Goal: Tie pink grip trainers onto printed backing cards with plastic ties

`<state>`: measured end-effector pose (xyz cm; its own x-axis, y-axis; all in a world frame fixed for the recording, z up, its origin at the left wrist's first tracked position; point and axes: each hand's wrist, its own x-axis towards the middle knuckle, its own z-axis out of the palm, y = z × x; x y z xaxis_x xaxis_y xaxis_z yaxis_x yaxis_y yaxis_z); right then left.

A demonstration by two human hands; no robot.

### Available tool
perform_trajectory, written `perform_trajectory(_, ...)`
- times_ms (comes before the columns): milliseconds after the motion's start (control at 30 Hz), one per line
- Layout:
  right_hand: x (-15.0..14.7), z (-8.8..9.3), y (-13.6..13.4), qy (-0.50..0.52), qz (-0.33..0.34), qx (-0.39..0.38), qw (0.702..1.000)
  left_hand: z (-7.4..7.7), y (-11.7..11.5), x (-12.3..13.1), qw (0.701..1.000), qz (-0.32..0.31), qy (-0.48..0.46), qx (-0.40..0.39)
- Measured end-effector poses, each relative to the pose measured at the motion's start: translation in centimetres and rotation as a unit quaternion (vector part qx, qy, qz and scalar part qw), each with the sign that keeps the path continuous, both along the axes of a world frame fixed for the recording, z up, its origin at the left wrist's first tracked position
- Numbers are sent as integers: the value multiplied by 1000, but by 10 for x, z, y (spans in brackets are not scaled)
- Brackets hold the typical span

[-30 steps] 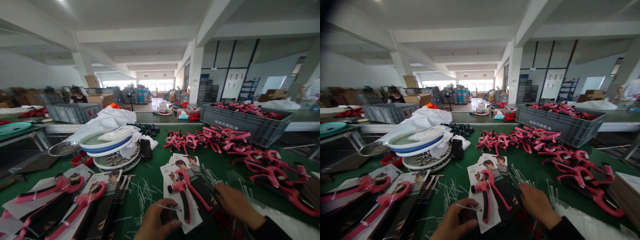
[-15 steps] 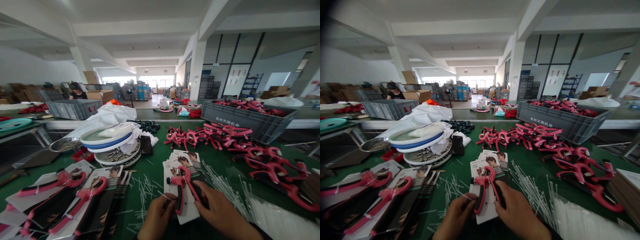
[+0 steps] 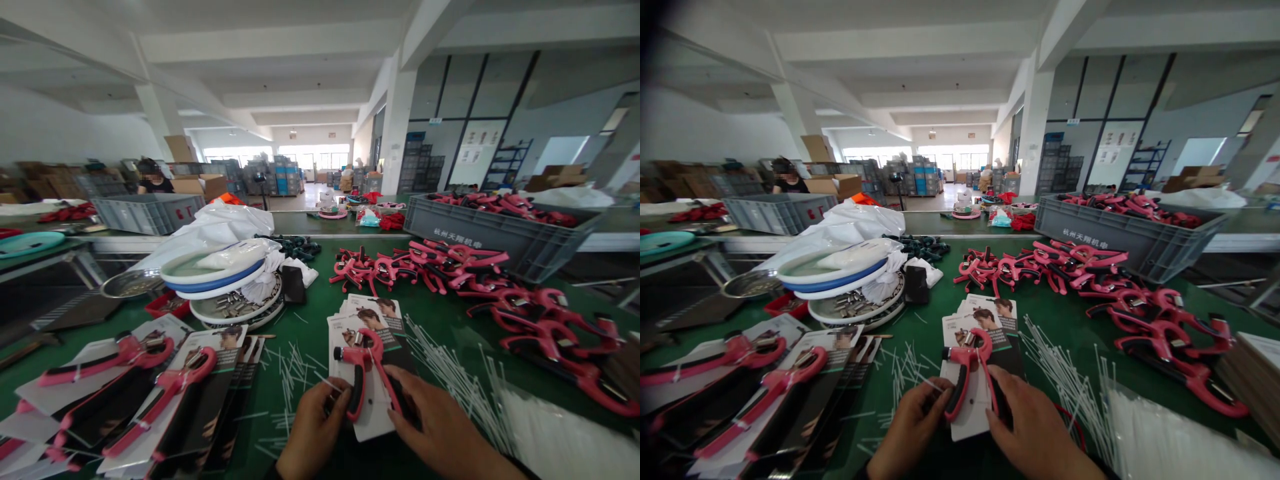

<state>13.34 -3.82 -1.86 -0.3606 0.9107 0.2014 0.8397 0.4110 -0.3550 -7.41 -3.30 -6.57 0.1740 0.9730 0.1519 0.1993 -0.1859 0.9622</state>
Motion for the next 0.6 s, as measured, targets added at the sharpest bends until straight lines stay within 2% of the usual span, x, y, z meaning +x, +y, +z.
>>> perform_trajectory(233, -8, -2, 0, -128, -16, 111, 985, -1, 0, 0, 1000, 0, 5, 1)
perform_trajectory(333, -8, -4, 2, -144, -39, 146, 978, 0, 0, -1, 999, 35, 10, 25)
perform_trajectory(467, -8, -3, 8, -78, -13, 183, 980, 0, 0, -3, 996, 78, 3, 50)
perform_trajectory(600, -14, 5, 13, 16, 53, 144, 988, 5, 3, 3, 993, 66, -8, 101)
